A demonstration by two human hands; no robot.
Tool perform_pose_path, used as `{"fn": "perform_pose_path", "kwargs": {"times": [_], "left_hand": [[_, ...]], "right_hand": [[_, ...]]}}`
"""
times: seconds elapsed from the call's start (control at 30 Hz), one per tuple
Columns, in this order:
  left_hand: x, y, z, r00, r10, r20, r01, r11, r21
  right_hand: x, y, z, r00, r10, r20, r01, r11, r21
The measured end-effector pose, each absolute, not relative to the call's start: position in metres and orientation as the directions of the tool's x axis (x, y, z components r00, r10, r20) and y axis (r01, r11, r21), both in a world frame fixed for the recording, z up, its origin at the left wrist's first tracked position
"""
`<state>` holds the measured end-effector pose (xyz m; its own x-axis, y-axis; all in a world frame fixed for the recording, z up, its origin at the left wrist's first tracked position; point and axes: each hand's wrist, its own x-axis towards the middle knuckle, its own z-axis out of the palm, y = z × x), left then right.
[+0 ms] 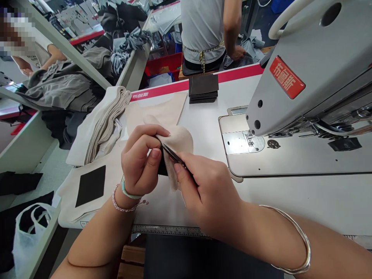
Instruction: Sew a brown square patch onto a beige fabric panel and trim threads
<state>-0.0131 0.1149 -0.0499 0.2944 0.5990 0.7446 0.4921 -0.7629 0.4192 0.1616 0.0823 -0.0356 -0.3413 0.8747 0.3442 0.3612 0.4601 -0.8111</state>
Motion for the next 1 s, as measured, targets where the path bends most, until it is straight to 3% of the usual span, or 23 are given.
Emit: {"fn": "perform_pose_path", "kwargs": {"times": [1.0], "left_hand": [[-0.0101, 0.1132, -0.0534, 0.287, 0.517, 0.806, 0.563, -0.772, 0.295]], "right_hand": [[0.1626, 0.0760, -0.0307, -0.327, 0.876, 0.355, 0.349, 0.461, -0.816]]}}
